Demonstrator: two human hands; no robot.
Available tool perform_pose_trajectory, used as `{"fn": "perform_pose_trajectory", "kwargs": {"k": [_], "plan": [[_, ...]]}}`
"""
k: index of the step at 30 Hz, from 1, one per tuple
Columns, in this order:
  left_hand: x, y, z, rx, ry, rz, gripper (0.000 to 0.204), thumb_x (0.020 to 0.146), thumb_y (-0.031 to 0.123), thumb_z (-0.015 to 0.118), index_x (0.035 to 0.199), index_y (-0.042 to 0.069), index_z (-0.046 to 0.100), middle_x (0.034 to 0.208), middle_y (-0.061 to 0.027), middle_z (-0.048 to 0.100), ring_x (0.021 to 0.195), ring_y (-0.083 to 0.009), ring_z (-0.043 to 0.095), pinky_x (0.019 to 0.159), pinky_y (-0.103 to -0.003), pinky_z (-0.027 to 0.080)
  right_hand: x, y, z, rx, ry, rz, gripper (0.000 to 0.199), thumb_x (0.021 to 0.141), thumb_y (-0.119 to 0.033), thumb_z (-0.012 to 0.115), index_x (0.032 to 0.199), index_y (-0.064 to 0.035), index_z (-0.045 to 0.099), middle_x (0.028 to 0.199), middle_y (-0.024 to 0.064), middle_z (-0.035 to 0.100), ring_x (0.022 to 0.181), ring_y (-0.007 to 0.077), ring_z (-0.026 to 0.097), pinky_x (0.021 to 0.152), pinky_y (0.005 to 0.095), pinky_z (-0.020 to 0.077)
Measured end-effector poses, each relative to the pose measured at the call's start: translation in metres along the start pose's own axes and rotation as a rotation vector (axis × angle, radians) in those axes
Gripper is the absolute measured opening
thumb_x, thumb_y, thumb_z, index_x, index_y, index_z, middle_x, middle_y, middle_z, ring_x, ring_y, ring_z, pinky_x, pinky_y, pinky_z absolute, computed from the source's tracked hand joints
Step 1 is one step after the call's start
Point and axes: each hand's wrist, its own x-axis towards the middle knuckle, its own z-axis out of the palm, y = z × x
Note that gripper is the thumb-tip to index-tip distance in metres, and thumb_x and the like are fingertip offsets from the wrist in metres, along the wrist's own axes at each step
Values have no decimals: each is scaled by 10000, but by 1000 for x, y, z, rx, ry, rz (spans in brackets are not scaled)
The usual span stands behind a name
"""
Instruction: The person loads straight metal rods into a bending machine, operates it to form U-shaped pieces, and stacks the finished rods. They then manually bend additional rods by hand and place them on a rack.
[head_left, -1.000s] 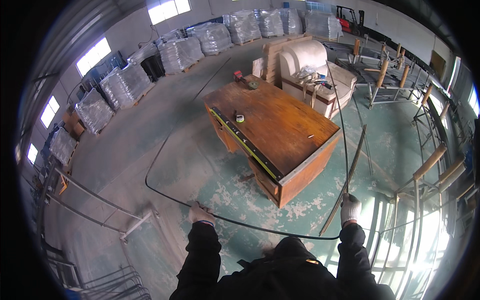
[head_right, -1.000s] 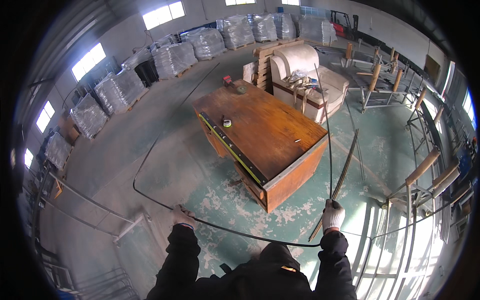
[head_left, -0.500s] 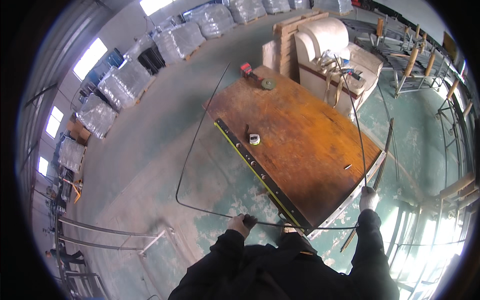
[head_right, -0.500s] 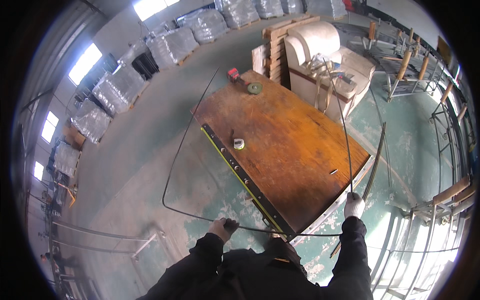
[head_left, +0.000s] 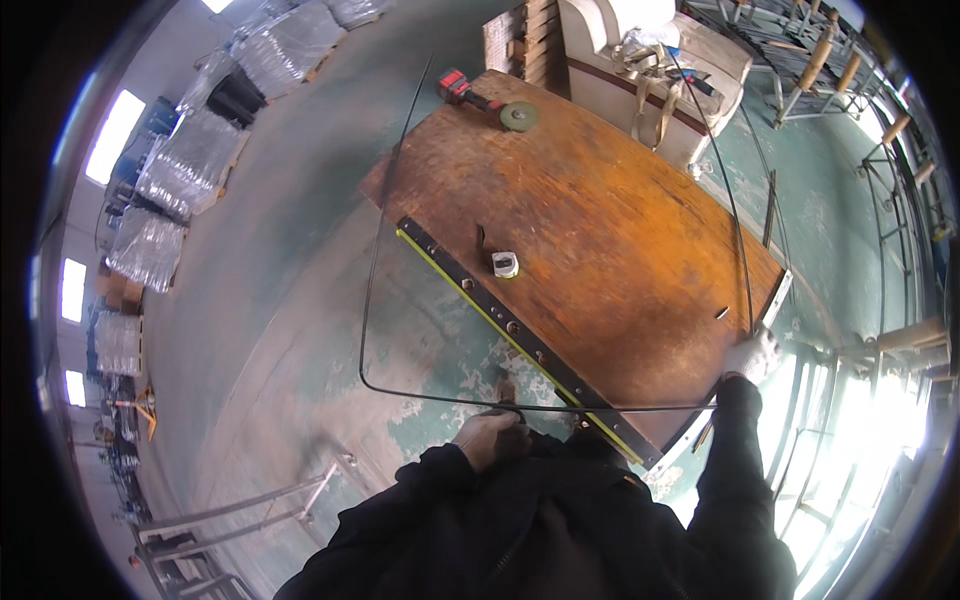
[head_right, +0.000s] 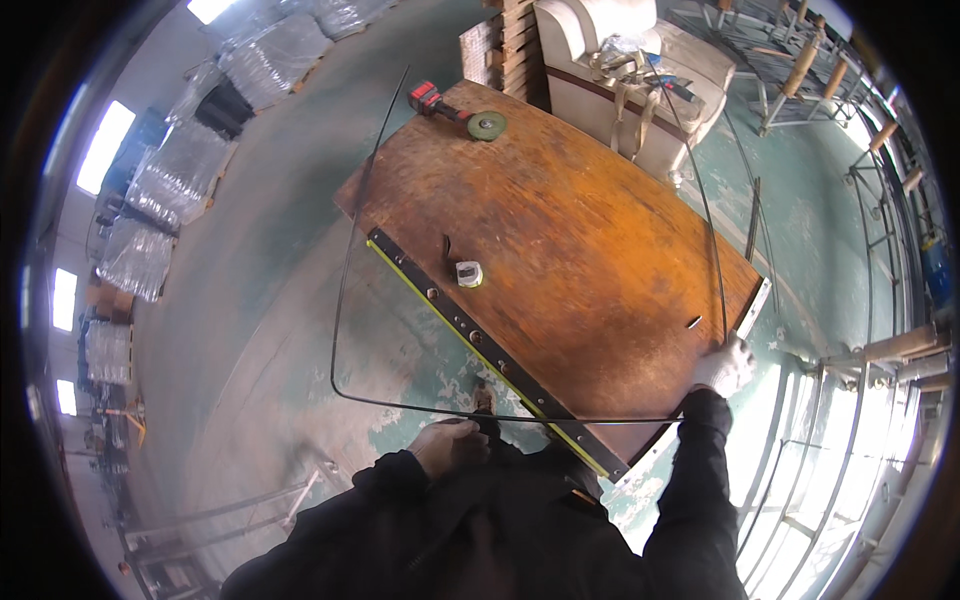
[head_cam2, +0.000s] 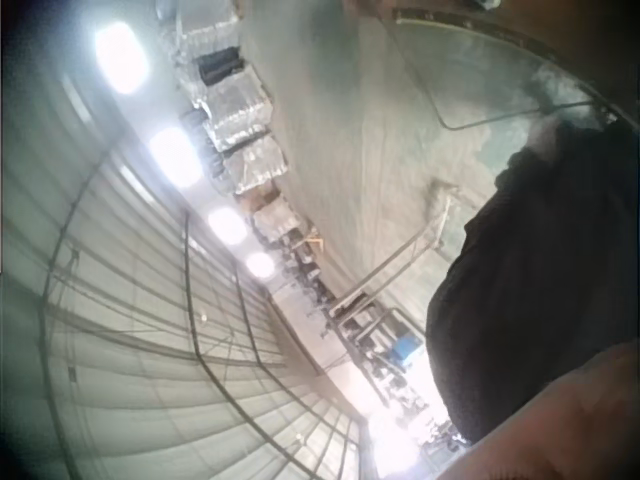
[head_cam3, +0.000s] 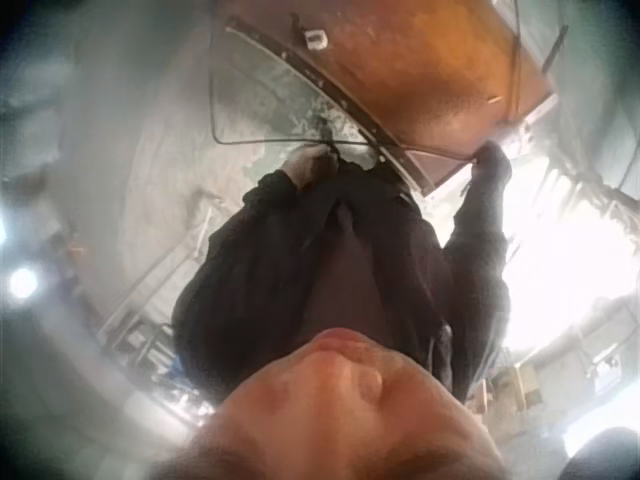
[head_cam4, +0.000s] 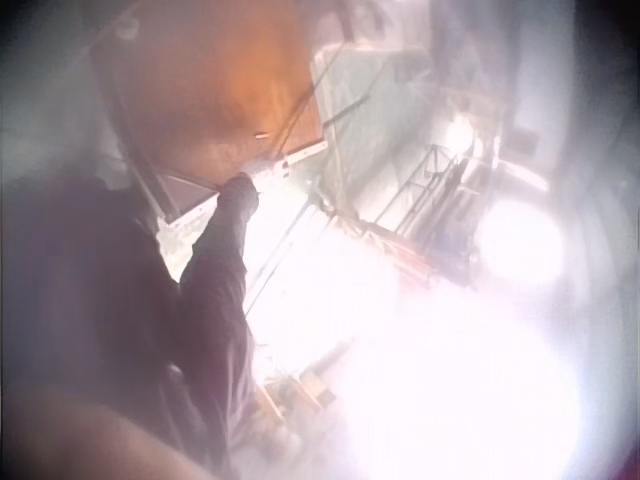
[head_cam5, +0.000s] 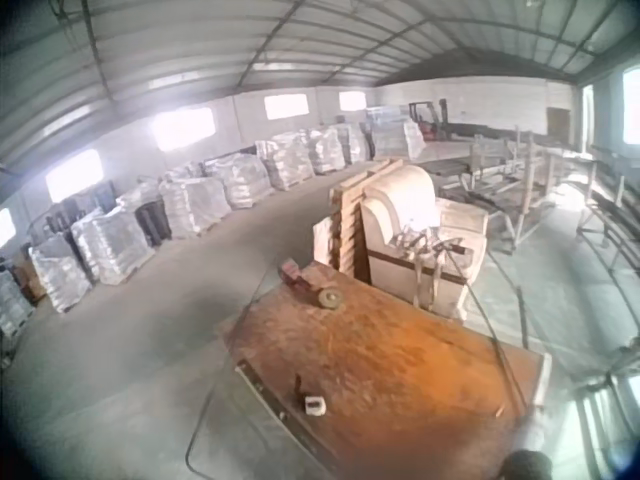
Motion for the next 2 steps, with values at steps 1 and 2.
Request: {"fn": "perform_pose_trajectory", "kwargs": {"k": [1,2], "plan": [[0,16,-9,-466,8,-195,361,1105,266,774,1325,-12,708,1229,-228,783,1133,-407,769,1072,-550,618,-22,-36,-9,147,-80,61,496,969,-325,854,1427,-168,742,1325,173,767,1328,400,670,1142,531,529],[2,31,-17,-425,-6,-193,361,1105,266,774,1325,-12,708,1229,-228,783,1133,-407,769,1072,-550,618,-44,-73,-21,227,-179,-6,509,980,-314,844,1456,-177,727,1333,203,762,1367,393,654,1176,556,510]]}}
